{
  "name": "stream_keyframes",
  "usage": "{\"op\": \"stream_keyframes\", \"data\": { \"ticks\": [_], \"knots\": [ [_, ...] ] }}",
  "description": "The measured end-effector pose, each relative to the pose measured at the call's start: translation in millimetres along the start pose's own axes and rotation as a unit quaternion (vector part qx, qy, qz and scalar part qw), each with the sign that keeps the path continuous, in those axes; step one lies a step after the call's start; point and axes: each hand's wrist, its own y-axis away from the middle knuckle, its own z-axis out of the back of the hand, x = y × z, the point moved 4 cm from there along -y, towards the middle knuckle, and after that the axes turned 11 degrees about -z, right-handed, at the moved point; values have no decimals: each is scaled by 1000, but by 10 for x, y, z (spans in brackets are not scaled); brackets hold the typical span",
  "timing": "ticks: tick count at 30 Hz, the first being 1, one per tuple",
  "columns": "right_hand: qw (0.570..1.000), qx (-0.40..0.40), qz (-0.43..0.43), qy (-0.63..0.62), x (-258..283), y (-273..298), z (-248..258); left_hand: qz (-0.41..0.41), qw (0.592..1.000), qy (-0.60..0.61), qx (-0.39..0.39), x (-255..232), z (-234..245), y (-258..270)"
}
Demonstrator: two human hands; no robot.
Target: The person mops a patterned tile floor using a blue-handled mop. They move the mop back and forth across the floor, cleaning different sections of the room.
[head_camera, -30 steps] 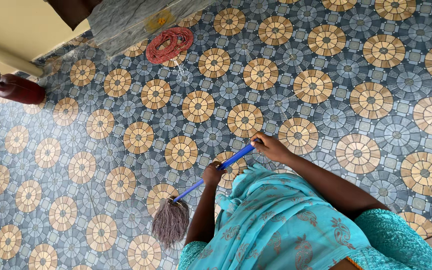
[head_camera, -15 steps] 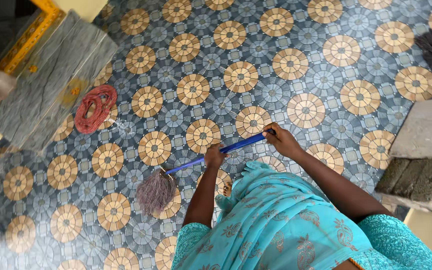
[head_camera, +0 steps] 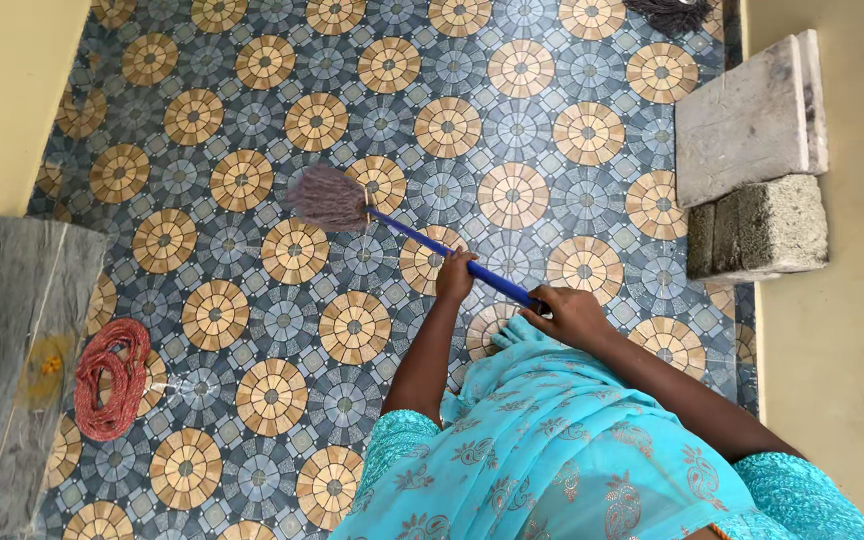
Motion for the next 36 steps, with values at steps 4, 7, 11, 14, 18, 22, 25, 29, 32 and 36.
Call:
{"op": "stream_keyframes", "data": {
  "ticks": [4, 7, 11, 14, 18, 22, 25, 29, 32, 36],
  "knots": [
    [999, -25, 19, 26, 75, 91, 109, -59, 996, 69, 13, -352, -222, -191],
    [995, -64, 70, 31, 163, 109, 229, -103, 987, 120, 21, -574, -327, -250],
    [985, -96, 135, 41, 291, 99, 366, -122, 983, 127, 45, -748, -471, -240],
    [979, -82, 183, 42, 352, 51, 398, -118, 985, 117, 51, -715, -618, -178],
    [959, -78, 272, 13, 412, -50, 530, -102, 989, 99, 32, -553, -824, -103],
    [937, -47, 347, -10, 478, -144, 746, -75, 993, 88, -18, -616, -681, 32],
    [912, -23, 407, -46, 503, -208, 983, -40, 995, 66, -60, -768, -484, 208],
    [873, 33, 480, -80, 574, -345, 1127, 36, 994, 35, -101, -873, -217, 460],
    [840, 68, 527, -107, 669, -368, 1087, 108, 985, 17, -133, -857, -76, 748],
    [811, 99, 563, -125, 784, -331, 924, 186, 967, -11, -174, -789, 39, 1192]
  ]
}}
